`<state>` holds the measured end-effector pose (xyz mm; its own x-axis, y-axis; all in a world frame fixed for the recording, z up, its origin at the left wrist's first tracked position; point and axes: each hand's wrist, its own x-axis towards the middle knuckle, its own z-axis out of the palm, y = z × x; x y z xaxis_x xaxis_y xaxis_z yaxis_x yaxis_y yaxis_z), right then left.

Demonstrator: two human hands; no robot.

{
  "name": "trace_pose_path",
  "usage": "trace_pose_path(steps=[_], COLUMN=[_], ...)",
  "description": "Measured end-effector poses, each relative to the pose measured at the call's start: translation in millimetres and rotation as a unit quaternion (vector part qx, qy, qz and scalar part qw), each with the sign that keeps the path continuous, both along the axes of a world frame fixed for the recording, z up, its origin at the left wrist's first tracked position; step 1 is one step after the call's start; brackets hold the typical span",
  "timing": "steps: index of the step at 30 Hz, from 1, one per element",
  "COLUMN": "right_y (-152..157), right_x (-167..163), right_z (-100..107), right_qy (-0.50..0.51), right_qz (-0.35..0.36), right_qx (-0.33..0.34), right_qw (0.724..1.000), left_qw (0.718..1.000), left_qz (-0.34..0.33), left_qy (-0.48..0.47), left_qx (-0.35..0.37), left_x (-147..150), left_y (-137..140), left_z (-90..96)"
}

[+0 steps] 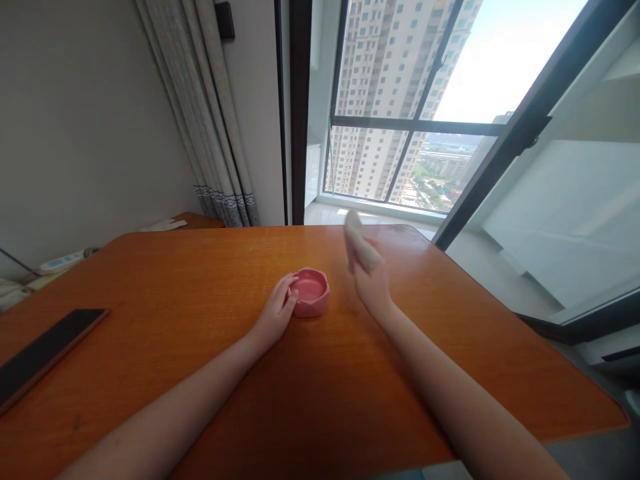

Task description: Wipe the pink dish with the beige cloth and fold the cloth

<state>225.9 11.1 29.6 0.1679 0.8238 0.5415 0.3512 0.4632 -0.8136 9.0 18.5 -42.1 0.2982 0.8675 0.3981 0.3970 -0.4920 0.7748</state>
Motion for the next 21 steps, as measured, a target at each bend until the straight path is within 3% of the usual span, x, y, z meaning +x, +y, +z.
trace_pose_path(steps=[1,3,6,12,15,17,21], right_y=[-1.8,-6.8,-15.4,-18.2,-13.7,-12.8,-17.4], right_x=[-4.9,-17.8,-36.1,-44.6,-43.8,-46.0,-58.2], right_z=[-3.8,-10.4,-15.1,-19.8,-27.0,-31.2,-34.5], right_qy=[-0.099,-0.280,-0.430,-0.542,-0.555,-0.554,-0.566], right_qz=[0.043,0.121,0.178,0.149,0.138,0.125,0.082], right_qx=[0.004,0.007,-0.005,0.009,0.031,0.069,0.168], right_qw=[0.994,0.952,0.885,0.827,0.820,0.820,0.803], left_qw=[1.000,0.999,0.996,0.990,0.982,0.962,0.893], left_qz=[-0.012,-0.027,-0.042,-0.024,-0.007,0.015,0.025], left_qy=[-0.004,-0.025,-0.075,-0.121,-0.166,-0.236,-0.391], left_qx=[-0.007,-0.014,-0.026,-0.064,-0.095,-0.136,-0.224], left_x=[1.2,3.5,5.7,5.7,6.4,9.5,18.8], left_y=[1.0,1.3,0.3,0.4,-0.7,-3.9,-12.6], left_z=[-0.9,-2.0,-4.8,-6.5,-1.9,1.6,6.1])
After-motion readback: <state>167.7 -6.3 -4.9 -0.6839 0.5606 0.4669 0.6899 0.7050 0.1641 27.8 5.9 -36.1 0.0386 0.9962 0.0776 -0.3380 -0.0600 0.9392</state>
